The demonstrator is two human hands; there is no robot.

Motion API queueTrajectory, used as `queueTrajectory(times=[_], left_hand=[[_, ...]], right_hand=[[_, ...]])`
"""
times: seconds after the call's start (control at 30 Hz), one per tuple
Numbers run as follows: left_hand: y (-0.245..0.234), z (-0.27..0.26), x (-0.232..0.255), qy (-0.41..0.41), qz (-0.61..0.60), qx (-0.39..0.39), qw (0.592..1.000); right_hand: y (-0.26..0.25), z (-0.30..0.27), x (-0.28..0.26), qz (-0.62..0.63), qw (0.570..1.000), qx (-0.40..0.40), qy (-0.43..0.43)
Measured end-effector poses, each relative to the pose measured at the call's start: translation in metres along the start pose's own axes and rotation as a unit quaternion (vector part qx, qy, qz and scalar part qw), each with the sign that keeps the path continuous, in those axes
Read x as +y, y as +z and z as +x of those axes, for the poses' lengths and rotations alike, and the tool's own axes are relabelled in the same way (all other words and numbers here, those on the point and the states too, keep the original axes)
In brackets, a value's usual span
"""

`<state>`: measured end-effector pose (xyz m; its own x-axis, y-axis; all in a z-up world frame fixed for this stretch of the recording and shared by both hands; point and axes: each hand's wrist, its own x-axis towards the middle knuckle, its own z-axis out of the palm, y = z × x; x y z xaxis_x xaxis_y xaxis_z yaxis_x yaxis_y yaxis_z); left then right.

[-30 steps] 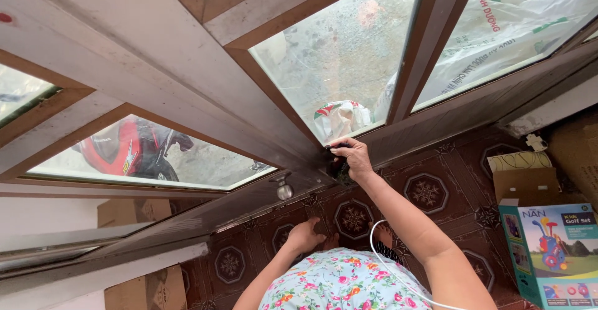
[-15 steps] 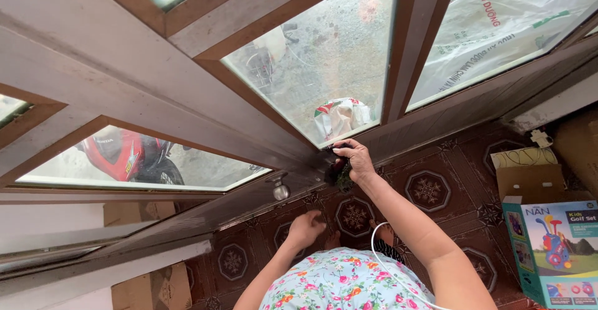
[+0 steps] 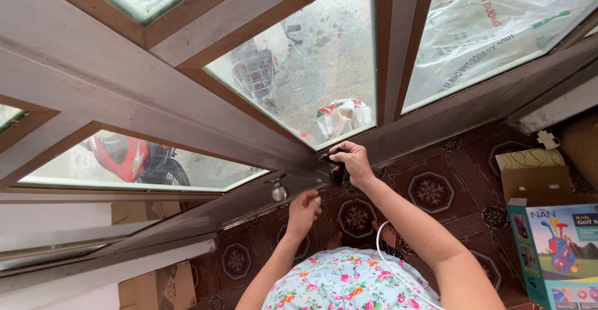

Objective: Applying black sealant or adhesive tape to the edges of glass panes on a door.

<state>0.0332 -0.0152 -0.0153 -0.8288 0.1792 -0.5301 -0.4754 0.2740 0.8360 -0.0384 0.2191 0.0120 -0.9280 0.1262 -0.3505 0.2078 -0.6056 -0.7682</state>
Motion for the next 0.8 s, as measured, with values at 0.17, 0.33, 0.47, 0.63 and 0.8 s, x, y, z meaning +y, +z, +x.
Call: queueTrajectory(times=[0.17,0.33,0.47,0.63,0.8], left_hand=[[0.020,0.006,0.070,0.133,-0.081,0.034,0.987],[0.035,0.006,0.102,0.274,-0.003,0.015,0.961],[0.039,0.004,0.103,0.262,0.089,0.026,0.961],[0.026,0.004,0.083,0.226,0.022,-0.055,0.972],[-0.006,0.016,0.007,0.193,0.083,-0.025,0.977]], right_hand=[[0.003,-0.017,-0.011,0.002,0.998,-0.054,0.009],[0.005,-0.032,-0.023,-0.024,0.996,-0.090,0.010],[-0.005,-0.036,-0.023,-0.052,0.993,-0.104,0.005],[-0.035,-0.027,-0.015,-0.060,0.993,-0.103,-0.002],[-0.072,-0.024,-0.031,-0.117,0.992,-0.005,-0.036]])
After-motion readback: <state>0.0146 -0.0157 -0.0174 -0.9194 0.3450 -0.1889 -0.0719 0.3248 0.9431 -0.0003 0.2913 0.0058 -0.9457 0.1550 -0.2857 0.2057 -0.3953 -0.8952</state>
